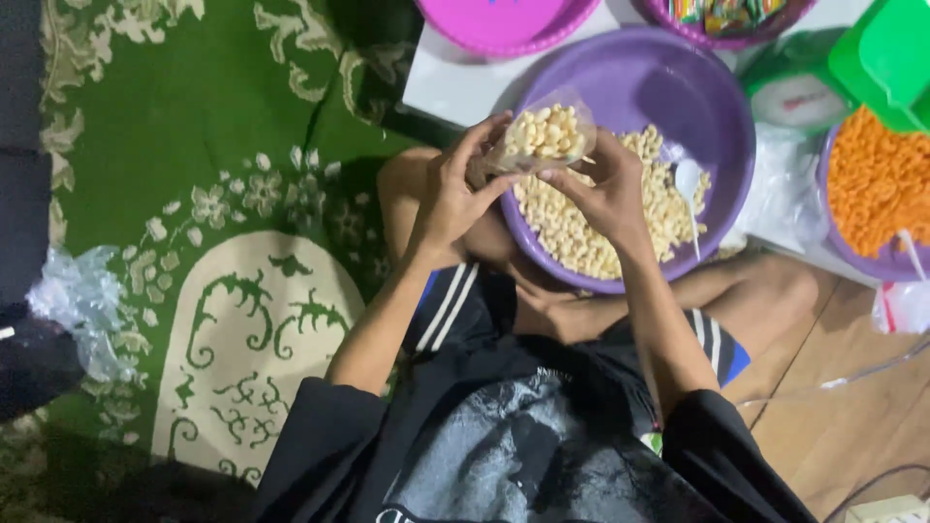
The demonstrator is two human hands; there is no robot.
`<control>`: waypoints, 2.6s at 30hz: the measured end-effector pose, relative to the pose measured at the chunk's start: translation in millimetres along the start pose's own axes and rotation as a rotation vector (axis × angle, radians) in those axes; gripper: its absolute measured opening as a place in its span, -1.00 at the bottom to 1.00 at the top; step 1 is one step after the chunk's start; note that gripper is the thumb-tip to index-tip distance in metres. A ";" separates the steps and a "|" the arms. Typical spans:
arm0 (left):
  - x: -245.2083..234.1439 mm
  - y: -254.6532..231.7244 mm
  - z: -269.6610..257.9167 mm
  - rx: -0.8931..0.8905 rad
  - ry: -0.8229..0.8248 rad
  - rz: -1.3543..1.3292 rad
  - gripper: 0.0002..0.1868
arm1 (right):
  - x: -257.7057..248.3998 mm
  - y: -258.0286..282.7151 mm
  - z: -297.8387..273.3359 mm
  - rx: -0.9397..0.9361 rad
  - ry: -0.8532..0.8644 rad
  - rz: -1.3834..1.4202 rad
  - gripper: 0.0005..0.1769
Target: Manually scooping snacks from a large bowl into small plastic bags using a spoon.
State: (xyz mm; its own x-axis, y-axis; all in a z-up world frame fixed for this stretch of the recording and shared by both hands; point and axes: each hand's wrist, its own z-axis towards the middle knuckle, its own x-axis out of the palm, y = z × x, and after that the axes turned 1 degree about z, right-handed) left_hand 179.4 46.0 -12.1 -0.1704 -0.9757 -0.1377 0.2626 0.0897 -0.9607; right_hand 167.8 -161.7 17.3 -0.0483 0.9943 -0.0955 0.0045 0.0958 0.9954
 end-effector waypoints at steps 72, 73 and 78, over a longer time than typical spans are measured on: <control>11.5 266.1 316.0 -0.118 -0.090 0.449 -0.15 | -7.5 -112.7 347.8 -0.228 -0.173 -0.515 -0.43; 11.1 264.6 314.1 -0.096 -0.105 0.430 -0.21 | -7.4 -111.0 346.6 -0.227 -0.173 -0.520 -0.42; 14.5 249.5 293.1 -0.091 -0.131 0.182 -0.25 | -9.4 -111.4 335.0 -0.244 -0.232 -0.593 -0.44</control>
State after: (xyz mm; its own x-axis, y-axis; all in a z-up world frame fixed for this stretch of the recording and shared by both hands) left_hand 520.8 -4.3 -183.2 -0.0018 -0.9589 -0.2838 0.1899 0.2783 -0.9415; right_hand 502.4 -165.7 -95.7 0.2428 0.7640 -0.5978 -0.1836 0.6413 0.7450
